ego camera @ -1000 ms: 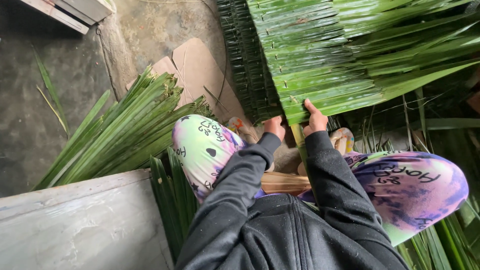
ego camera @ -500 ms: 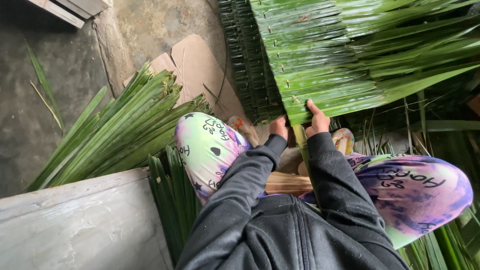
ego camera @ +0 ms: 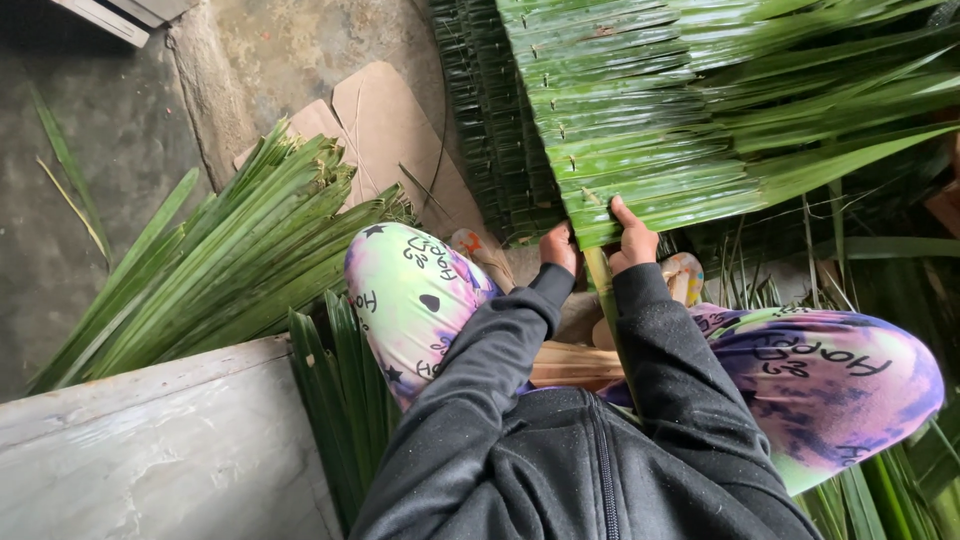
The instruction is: Weaving palm leaves onto a wooden spine to create a thatched panel
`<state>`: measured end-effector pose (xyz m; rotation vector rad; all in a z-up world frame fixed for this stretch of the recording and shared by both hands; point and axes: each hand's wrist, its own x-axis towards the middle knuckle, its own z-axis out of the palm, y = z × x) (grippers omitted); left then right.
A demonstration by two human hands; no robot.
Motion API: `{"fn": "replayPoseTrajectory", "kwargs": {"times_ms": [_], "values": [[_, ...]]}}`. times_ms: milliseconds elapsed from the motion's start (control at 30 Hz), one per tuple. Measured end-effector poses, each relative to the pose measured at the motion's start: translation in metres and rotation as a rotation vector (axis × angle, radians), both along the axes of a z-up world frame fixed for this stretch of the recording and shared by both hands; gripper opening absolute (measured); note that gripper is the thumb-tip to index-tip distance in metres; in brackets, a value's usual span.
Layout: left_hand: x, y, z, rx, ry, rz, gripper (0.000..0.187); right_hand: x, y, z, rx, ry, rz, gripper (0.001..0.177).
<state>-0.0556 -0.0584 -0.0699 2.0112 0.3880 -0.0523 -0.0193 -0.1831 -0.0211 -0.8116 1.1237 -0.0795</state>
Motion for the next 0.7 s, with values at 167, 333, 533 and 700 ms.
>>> {"fn": "replayPoseTrajectory", "kwargs": {"times_ms": [167, 333, 533, 700], "values": [[0.001, -0.005, 0.027, -0.057, -0.033, 0.045, 0.027, 0.000, 0.001, 0.009, 0.000, 0.007, 0.019, 0.073], [-0.003, -0.002, 0.019, -0.047, -0.004, 0.045, 0.030, 0.003, 0.002, 0.000, 0.006, 0.005, 0.019, 0.068], [0.014, 0.012, -0.028, 0.204, 0.173, -0.201, 0.017, 0.003, 0.009, 0.012, 0.012, 0.019, 0.011, 0.071], [0.009, 0.000, 0.001, 0.104, 0.127, -0.087, 0.025, 0.004, 0.000, -0.006, -0.013, 0.014, -0.002, 0.076]]}}
